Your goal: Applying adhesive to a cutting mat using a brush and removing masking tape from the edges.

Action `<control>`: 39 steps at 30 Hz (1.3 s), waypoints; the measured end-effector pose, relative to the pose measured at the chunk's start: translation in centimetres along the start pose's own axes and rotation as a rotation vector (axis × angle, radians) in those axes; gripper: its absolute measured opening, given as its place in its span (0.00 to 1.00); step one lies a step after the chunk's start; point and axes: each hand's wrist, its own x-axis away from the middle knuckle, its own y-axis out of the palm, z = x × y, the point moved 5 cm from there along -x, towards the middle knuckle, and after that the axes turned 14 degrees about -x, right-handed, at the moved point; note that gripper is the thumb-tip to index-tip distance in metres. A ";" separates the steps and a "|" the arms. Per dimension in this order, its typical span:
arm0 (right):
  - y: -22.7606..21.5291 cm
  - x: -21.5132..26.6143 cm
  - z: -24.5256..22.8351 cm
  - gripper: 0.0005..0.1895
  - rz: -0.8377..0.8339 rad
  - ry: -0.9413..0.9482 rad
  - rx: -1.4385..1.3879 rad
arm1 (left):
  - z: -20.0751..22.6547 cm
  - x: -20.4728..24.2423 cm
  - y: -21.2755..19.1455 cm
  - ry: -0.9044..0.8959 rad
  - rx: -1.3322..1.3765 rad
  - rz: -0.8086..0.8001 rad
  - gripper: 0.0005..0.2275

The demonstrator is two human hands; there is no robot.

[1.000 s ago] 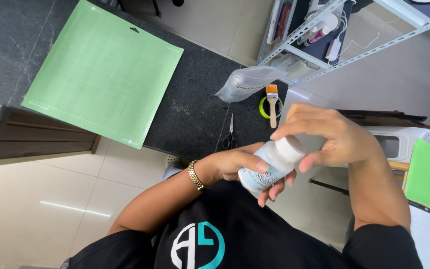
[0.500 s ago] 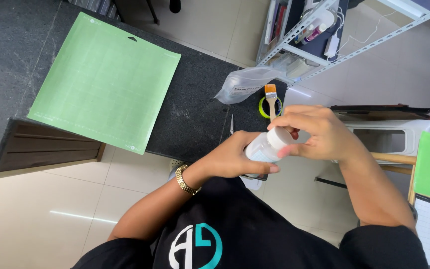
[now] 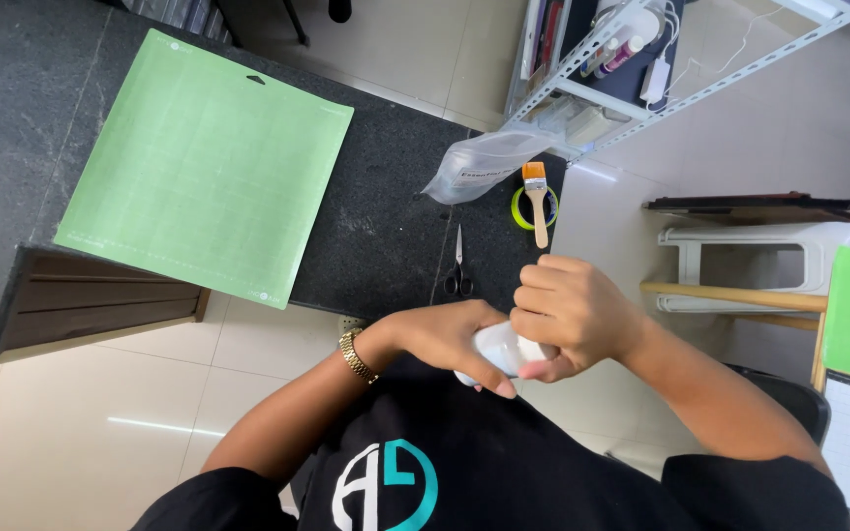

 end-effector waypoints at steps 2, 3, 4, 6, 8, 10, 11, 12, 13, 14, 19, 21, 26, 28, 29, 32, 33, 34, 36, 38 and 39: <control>-0.4 -0.6 -0.1 0.31 0.034 -0.007 0.098 | 0.9 -0.1 -0.6 0.002 -0.067 0.043 0.18; -0.6 -0.8 -0.2 0.30 0.064 -0.018 0.198 | 1.4 -0.1 -1.0 0.009 -0.136 0.089 0.18; -0.6 -0.7 -0.4 0.30 0.065 -0.014 0.199 | 1.3 -0.3 -0.8 0.009 -0.134 0.086 0.18; -0.6 -0.5 -0.4 0.27 0.106 0.015 0.255 | 1.3 -0.4 -1.1 0.022 -0.266 0.184 0.21; -0.4 0.1 0.0 0.26 0.110 0.070 0.276 | 2.1 0.0 -1.5 0.021 -0.387 0.249 0.25; 0.1 0.9 1.0 0.24 0.116 0.132 0.294 | 2.2 -0.1 -1.5 0.020 -0.505 0.309 0.29; 0.3 1.4 2.3 0.24 0.133 0.254 0.308 | 1.8 -0.1 -1.9 -0.036 -0.632 0.456 0.28; 0.4 2.0 3.4 0.23 0.145 0.376 0.317 | 1.5 0.0 -2.1 -0.093 -0.754 0.605 0.27; 0.8 2.0 3.0 0.23 0.145 0.384 0.314 | 0.3 -0.3 -1.6 -0.096 -0.749 0.599 0.27; 0.9 2.2 3.8 0.23 0.132 0.599 0.330 | -0.7 -0.6 -2.0 -0.123 -0.870 0.694 0.27; 0.9 2.4 5.9 0.28 0.164 1.031 0.352 | -2.1 -1.4 -3.3 -0.174 -1.247 0.902 0.26; 1.0 2.8 6.6 0.32 0.167 1.159 0.137 | -1.7 -1.2 -3.8 -0.209 -1.079 0.857 0.24; -2.3 5.3 6.1 0.27 0.309 0.926 -0.042 | 1.3 -1.1 -5.1 -0.167 -0.558 0.557 0.26; -3.5 4.4 4.6 0.24 0.326 0.636 0.042 | 1.6 -1.4 -5.1 -0.139 -0.452 0.487 0.27; -3.4 3.5 3.4 0.28 0.279 0.478 0.063 | 1.9 -1.6 -4.8 -0.104 -0.413 0.399 0.26; -2.1 2.4 1.3 0.32 0.203 0.256 0.169 | 2.3 -2.1 -4.0 -0.062 -0.327 0.136 0.22; -1.4 2.3 0.6 0.33 0.163 0.189 0.245 | 2.2 -2.3 -3.3 -0.058 -0.272 -0.027 0.20; -0.9 2.5 0.2 0.33 0.174 0.207 0.251 | 1.9 -2.5 -2.9 -0.062 -0.271 -0.048 0.20; -0.3 2.7 -0.7 0.31 0.211 0.138 0.368 | 1.9 -3.3 -2.4 -0.028 -0.343 -0.096 0.20; -0.5 2.9 -0.9 0.29 0.242 0.164 0.435 | 1.9 -3.7 -2.3 -0.014 -0.418 -0.081 0.22; -0.6 3.1 -1.1 0.27 0.257 0.181 0.484 | 1.9 -4.0 -2.3 0.000 -0.480 -0.042 0.24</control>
